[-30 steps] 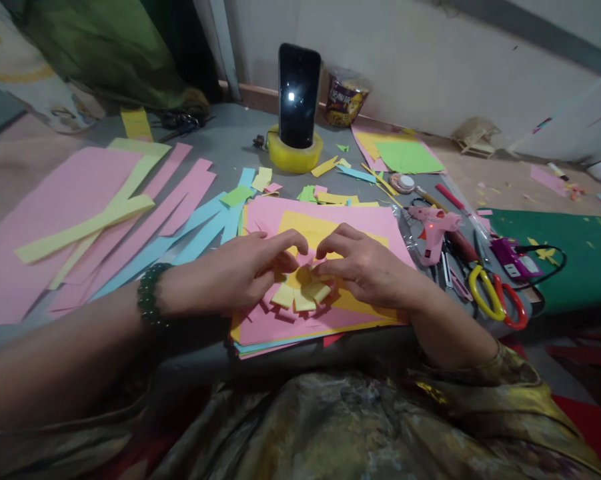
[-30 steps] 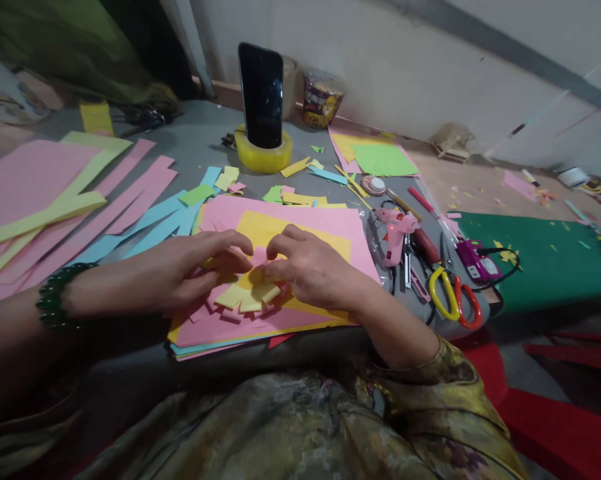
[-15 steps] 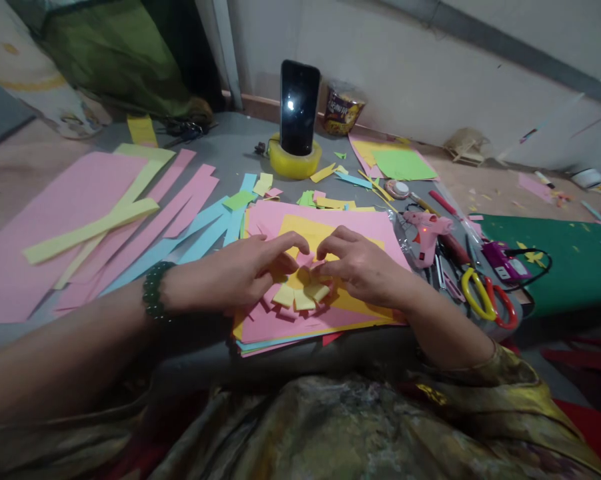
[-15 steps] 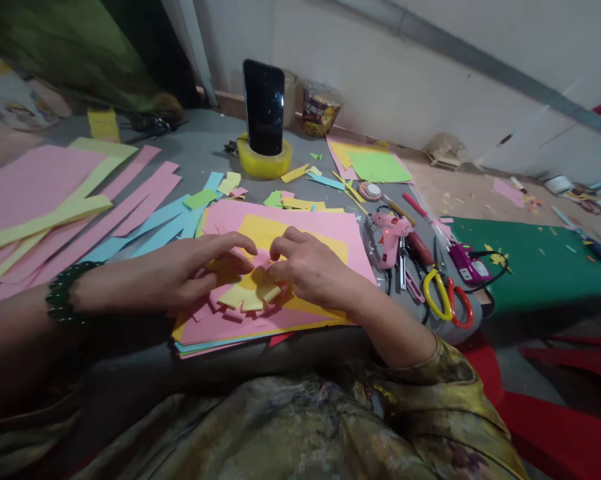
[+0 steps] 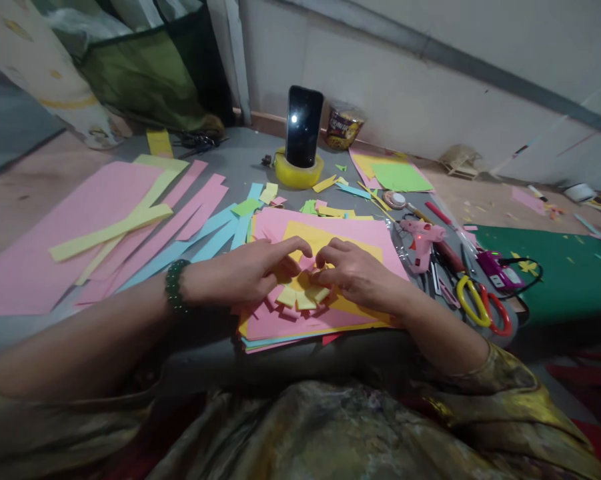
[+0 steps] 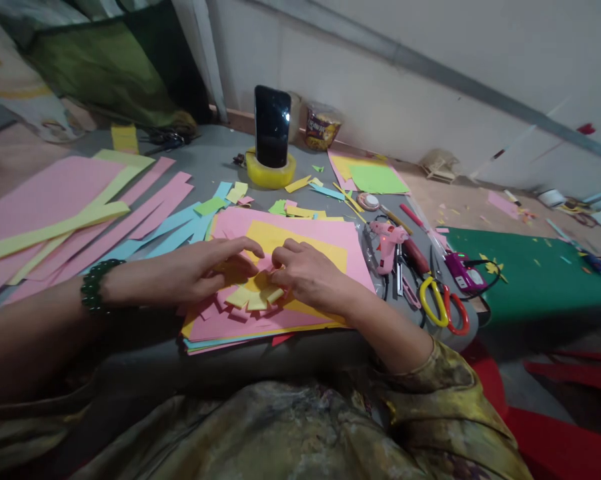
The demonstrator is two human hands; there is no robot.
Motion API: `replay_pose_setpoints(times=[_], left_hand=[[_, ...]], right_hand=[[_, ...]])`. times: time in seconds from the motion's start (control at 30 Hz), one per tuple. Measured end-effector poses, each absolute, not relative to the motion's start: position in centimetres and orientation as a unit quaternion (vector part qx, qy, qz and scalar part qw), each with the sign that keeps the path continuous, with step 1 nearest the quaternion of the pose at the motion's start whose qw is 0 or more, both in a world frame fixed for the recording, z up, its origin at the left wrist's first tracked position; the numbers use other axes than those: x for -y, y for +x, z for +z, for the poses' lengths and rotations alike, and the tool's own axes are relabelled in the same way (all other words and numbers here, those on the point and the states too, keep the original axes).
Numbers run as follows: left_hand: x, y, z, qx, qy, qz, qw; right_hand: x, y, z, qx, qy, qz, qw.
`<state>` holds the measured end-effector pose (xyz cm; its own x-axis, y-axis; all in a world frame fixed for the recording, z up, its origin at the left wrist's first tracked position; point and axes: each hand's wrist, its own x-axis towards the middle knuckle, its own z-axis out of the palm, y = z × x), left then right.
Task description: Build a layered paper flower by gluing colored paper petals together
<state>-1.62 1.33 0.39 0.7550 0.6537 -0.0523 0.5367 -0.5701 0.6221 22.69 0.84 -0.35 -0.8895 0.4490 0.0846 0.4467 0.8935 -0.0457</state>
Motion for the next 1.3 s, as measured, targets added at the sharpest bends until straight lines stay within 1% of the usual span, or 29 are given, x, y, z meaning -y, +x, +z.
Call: replay_pose_setpoints(times=[0.17, 0.33, 0.5, 0.57, 0.67, 0.73, 0.8, 0.93, 1.1, 1.3], left_hand=[[-1.3, -1.5, 0.6, -0.325, 0.883, 0.085, 0.328], [-1.2, -1.5, 1.1, -0.334, 0.881, 0.073, 0.326], [-1.3, -1.6, 0.6, -0.316, 0.88, 0.096, 0.343], [-1.6, -1.7, -0.1, -0.305, 0.87, 0.111, 0.371], [-2.2, -2.1, -1.3, -0.279, 0.847, 0.124, 0.436], [-2.5, -2.3, -1.7, -0.27, 0.837, 0.135, 0.456], [-2.5, -2.6, -1.3, -0.269, 0.826, 0.148, 0.472], [-2.3, -2.9, 0.4, -0.284, 0.799, 0.18, 0.498], [-2.3, -3.1, 1.4, -0.267, 0.697, 0.235, 0.623], [-2.3, -3.1, 0.8, -0.229, 0.606, 0.263, 0.715]], right_hand=[[-0.7, 22.7, -0.5, 0.973, -0.222, 0.006, 0.061], [-0.6, 22.5, -0.4, 0.971, -0.234, 0.006, 0.043], [-0.9, 22.7, -0.7, 0.971, -0.233, 0.021, 0.055], [-1.0, 23.2, -0.6, 0.968, -0.231, 0.036, 0.092], [-1.0, 24.1, 0.2, 0.948, -0.244, 0.051, 0.196], [-0.9, 24.3, 1.0, 0.93, -0.257, 0.049, 0.258], [-0.8, 24.2, 1.7, 0.913, -0.28, 0.053, 0.293], [-0.8, 23.2, 2.4, 0.861, -0.366, 0.117, 0.332], [-1.8, 21.7, 2.5, 0.814, -0.429, 0.173, 0.351], [-2.1, 19.7, 3.2, 0.792, -0.449, 0.189, 0.369]])
